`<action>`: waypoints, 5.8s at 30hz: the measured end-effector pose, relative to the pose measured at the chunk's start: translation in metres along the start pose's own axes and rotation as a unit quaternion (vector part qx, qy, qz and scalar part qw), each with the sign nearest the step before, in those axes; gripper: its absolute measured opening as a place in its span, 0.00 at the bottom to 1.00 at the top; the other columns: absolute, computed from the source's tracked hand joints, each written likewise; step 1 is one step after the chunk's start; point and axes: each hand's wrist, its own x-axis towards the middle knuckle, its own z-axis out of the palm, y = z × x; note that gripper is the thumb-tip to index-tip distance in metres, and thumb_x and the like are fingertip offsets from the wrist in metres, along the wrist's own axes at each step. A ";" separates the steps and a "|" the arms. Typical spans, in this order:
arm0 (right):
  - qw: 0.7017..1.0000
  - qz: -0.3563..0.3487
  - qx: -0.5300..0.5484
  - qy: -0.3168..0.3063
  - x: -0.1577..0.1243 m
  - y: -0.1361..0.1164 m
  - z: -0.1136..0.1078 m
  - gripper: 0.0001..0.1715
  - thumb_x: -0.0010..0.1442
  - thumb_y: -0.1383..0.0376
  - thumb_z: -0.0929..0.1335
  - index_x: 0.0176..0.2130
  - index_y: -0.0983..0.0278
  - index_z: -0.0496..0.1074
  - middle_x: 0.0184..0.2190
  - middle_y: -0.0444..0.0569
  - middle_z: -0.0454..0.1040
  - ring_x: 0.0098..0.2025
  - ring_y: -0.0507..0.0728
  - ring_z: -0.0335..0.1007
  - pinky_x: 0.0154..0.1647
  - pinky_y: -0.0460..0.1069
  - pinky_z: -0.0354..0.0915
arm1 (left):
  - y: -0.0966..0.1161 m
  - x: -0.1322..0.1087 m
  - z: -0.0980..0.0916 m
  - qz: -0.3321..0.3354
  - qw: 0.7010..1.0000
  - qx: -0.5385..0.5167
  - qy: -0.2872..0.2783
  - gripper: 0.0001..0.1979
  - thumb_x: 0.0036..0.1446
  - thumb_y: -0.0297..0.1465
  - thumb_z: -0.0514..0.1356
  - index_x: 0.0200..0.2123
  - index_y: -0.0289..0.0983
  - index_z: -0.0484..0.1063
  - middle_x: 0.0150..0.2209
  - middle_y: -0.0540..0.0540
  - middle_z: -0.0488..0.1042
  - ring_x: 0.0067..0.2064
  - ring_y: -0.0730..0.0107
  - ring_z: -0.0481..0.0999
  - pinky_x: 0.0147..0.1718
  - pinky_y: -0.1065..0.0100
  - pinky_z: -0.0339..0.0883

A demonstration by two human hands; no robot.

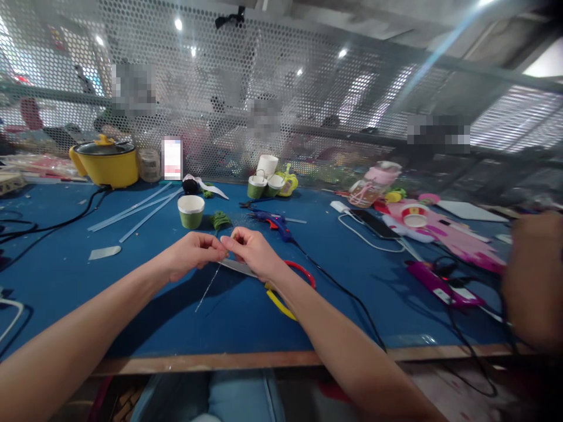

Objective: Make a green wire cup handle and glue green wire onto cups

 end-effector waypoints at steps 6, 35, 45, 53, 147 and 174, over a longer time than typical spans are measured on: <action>1.000 -0.015 -0.016 0.006 0.001 0.001 0.001 0.21 0.50 0.52 0.65 0.20 0.63 0.57 0.12 0.36 0.53 0.16 0.47 0.46 0.18 0.44 0.45 | -0.004 0.002 -0.001 0.006 1.000 0.016 0.011 0.09 0.40 0.33 0.61 0.20 0.33 0.65 0.16 0.56 0.57 0.18 0.83 0.49 0.17 0.73 0.39; 0.991 0.006 0.129 -0.047 -0.001 -0.003 -0.001 0.15 0.50 0.55 0.66 0.26 0.65 0.63 0.19 0.39 0.63 0.20 0.47 0.58 0.21 0.43 0.56 | 0.000 0.003 0.001 -0.013 0.999 0.000 0.042 0.12 0.38 0.36 0.61 0.21 0.33 0.65 0.14 0.58 0.56 0.16 0.84 0.46 0.16 0.73 0.36; 0.997 0.004 0.080 -0.024 0.001 -0.001 -0.002 0.17 0.51 0.55 0.65 0.23 0.65 0.61 0.14 0.37 0.59 0.17 0.46 0.53 0.19 0.43 0.53 | 0.002 0.000 -0.005 0.044 0.993 0.112 0.019 0.10 0.44 0.35 0.58 0.24 0.32 0.66 0.18 0.55 0.58 0.20 0.81 0.49 0.18 0.73 0.41; 1.000 -0.007 -0.005 -0.008 -0.001 -0.006 -0.002 0.17 0.52 0.55 0.64 0.22 0.64 0.59 0.13 0.36 0.57 0.16 0.46 0.50 0.18 0.43 0.48 | 0.000 0.000 -0.001 0.069 0.988 0.135 0.029 0.12 0.45 0.37 0.57 0.22 0.33 0.65 0.19 0.55 0.58 0.22 0.80 0.51 0.20 0.73 0.43; 0.954 0.073 -0.285 -0.053 0.020 -0.006 -0.062 0.11 0.53 0.64 0.64 0.37 0.67 0.69 0.35 0.53 0.70 0.36 0.57 0.67 0.37 0.49 0.62 | 0.007 0.046 -0.005 -0.025 0.999 -0.026 0.033 0.18 0.39 0.43 0.62 0.20 0.33 0.64 0.16 0.56 0.57 0.18 0.82 0.50 0.18 0.72 0.40; 0.995 0.049 0.005 -0.082 0.061 -0.012 -0.036 0.24 0.55 0.49 0.60 0.36 0.67 0.68 0.27 0.47 0.68 0.25 0.50 0.62 0.25 0.46 0.61 | -0.005 0.058 -0.015 -0.006 0.991 -0.127 0.050 0.18 0.39 0.42 0.64 0.20 0.33 0.64 0.15 0.56 0.57 0.17 0.84 0.49 0.17 0.73 0.39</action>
